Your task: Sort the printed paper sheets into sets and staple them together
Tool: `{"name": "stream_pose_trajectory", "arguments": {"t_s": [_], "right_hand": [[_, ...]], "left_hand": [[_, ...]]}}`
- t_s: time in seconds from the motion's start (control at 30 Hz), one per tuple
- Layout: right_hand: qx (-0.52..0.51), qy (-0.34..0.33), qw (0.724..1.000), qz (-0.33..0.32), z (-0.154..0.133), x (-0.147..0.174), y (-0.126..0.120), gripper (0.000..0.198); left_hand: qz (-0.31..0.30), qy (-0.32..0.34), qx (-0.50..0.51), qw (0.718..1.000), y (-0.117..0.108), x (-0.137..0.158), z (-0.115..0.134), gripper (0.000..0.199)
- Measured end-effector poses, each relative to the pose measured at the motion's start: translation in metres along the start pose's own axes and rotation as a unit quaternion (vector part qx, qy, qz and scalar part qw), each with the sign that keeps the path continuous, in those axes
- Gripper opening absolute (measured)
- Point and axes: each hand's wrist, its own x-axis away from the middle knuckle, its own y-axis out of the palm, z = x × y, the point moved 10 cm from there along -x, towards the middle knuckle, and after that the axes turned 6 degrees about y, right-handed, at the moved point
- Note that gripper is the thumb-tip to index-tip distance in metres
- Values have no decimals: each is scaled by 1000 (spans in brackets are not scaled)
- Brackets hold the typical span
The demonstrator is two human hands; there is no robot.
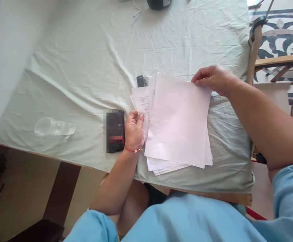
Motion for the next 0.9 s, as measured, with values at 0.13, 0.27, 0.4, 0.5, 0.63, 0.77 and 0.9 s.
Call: {"name": "stream_pose_trajectory", "arguments": {"t_s": [0.13, 0.27, 0.4, 0.5, 0.63, 0.77, 0.9], "right_hand": [[-23, 20, 999, 16, -5, 7, 0, 8], [0, -11, 1000, -9, -3, 3, 3, 15], [88, -15, 995, -49, 2, -2, 8, 39], [135, 2, 990, -44, 0, 3, 6, 32], [109, 14, 994, -14, -7, 13, -2, 19], [32, 8, 999, -35, -7, 15, 1, 17], [-2, 1, 997, -81, -7, 15, 12, 19]], "left_hand": [[3, 8, -2, 1000, -1, 1, 2, 20], [16, -4, -14, 1000, -4, 3, -1, 24], [28, 7, -28, 999, -7, 5, 0, 40], [30, 33, -38, 998, -6, 5, 6, 50], [8, 53, -81, 995, -3, 4, 15, 31], [-15, 19, -85, 996, 1, 4, 12, 18], [-10, -1, -64, 998, 1, 5, 6, 19]]}}
